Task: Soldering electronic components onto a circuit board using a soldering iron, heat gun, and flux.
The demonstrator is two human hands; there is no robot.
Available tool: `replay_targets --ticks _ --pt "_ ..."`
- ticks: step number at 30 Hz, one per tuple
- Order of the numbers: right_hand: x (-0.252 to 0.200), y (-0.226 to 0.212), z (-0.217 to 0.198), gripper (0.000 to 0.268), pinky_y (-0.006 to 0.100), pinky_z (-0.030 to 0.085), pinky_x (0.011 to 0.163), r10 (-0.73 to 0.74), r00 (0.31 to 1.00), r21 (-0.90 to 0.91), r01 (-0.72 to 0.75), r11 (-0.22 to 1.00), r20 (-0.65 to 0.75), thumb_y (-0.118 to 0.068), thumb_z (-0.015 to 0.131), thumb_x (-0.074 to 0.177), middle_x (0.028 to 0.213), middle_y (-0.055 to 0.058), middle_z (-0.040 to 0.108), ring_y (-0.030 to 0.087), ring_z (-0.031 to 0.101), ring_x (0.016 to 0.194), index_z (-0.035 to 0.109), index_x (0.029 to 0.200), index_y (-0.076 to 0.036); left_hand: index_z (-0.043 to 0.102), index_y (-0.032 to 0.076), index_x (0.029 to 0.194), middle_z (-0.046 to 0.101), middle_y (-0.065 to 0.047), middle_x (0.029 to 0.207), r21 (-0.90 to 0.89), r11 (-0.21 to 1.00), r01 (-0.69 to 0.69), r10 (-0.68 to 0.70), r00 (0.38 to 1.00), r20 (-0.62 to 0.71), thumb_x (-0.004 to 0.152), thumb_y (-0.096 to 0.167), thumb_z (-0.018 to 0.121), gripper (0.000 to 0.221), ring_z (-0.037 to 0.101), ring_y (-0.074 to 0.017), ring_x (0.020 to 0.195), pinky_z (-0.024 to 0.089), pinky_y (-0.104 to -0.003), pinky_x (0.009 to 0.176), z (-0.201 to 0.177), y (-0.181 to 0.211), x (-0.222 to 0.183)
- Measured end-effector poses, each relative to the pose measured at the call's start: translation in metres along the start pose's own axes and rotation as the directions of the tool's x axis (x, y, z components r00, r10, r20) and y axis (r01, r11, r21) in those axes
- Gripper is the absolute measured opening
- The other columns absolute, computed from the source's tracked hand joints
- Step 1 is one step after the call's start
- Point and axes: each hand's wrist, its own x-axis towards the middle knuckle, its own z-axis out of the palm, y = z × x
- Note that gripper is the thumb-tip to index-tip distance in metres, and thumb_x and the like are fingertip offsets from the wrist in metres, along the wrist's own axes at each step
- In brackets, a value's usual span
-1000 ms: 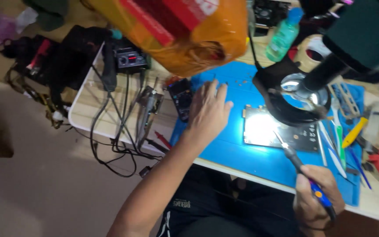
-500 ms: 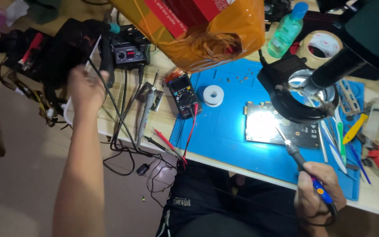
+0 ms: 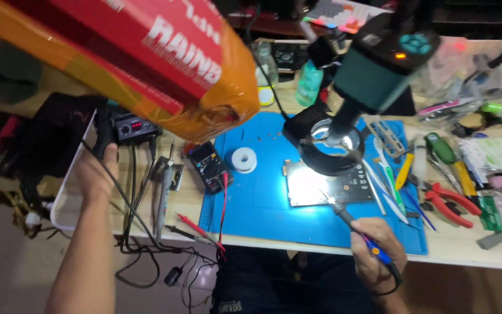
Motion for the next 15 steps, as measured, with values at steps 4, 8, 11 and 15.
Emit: replay_targets --ticks 4,8,11,15 --pt "0.004 -0.009 -0.003 0.019 0.030 0.058 0.091 -0.003 0.999 0.022 0.002 1.000 0.039 0.003 0.072 0.097 0.109 0.014 0.075 0.024 0.074 0.096 0.079 0.113 -0.005 0.078 -0.007 0.123 0.078 -0.035 0.116 0.140 0.989 0.039 -0.046 0.998 0.047 0.109 0.042 0.073 0.051 0.072 -0.0579 0.112 0.057 -0.059 0.094 -0.041 0.048 -0.008" --pt "0.001 -0.006 0.000 0.019 0.031 0.059 0.091 -0.032 0.999 0.013 0.033 0.999 -0.006 0.003 0.072 0.096 0.107 0.015 0.075 0.025 0.074 0.096 0.079 0.111 -0.005 0.079 -0.006 0.124 0.079 -0.033 0.117 0.126 0.988 0.088 -0.089 0.996 0.008 0.108 0.043 0.074 0.052 0.073 -0.0561 0.110 0.056 -0.059 0.096 -0.019 0.035 0.008" --pt "0.002 -0.006 -0.001 0.018 0.031 0.060 0.091 -0.035 0.999 0.001 0.035 0.999 -0.020 0.001 0.074 0.094 0.106 0.015 0.077 0.025 0.075 0.095 0.080 0.109 -0.005 0.081 0.000 0.121 0.082 -0.022 0.119 -0.124 0.967 0.221 -0.216 0.975 0.053 0.112 0.047 0.070 0.050 0.075 -0.0408 0.119 0.055 -0.048 0.098 0.006 0.011 0.022" --pt "0.000 -0.002 -0.003 0.018 0.031 0.060 0.089 -0.062 0.998 0.051 0.062 0.997 -0.015 0.000 0.073 0.095 0.104 0.013 0.076 0.024 0.074 0.094 0.079 0.110 -0.006 0.075 0.013 0.127 0.072 -0.003 0.104 -0.598 0.632 0.493 -0.519 0.842 0.146 0.109 0.037 0.078 0.030 0.066 -0.0152 0.077 0.054 -0.030 0.060 -0.030 0.031 -0.002"
